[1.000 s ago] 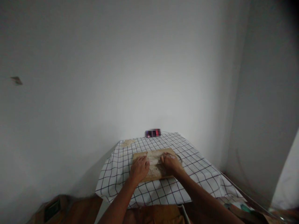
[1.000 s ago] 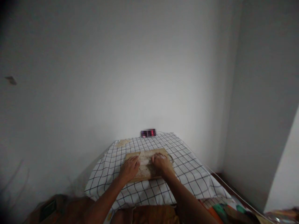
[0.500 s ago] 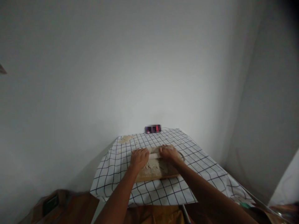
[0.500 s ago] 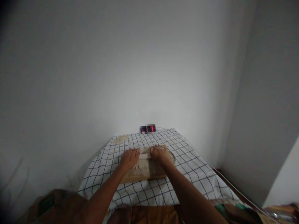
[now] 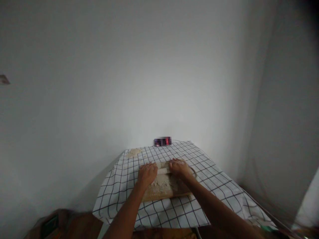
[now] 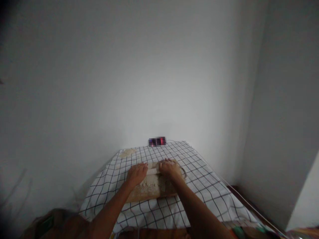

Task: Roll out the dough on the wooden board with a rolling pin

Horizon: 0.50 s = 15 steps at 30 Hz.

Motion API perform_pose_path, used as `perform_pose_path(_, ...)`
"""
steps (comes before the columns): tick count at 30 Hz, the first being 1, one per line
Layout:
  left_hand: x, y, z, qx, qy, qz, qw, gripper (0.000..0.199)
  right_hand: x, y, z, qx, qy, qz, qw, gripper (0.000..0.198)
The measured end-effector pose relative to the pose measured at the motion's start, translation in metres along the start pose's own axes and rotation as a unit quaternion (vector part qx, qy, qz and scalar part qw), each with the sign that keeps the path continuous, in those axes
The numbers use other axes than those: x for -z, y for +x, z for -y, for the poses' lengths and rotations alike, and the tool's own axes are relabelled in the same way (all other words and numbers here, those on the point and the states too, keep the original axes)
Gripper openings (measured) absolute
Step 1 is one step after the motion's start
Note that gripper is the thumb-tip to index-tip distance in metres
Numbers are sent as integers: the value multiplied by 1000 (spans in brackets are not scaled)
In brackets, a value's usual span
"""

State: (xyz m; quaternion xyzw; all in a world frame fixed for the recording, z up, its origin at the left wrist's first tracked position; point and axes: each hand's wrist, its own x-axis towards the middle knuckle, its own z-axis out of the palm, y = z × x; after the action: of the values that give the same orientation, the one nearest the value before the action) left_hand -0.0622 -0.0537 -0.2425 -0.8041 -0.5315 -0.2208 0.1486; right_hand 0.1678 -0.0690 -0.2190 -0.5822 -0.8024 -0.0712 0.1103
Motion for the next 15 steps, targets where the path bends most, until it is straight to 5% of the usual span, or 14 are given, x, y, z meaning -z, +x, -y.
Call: perform_pose_path(15,37,-40,-26,43,0,8,999,42,8,-41,9,38,-5,-25,999,28)
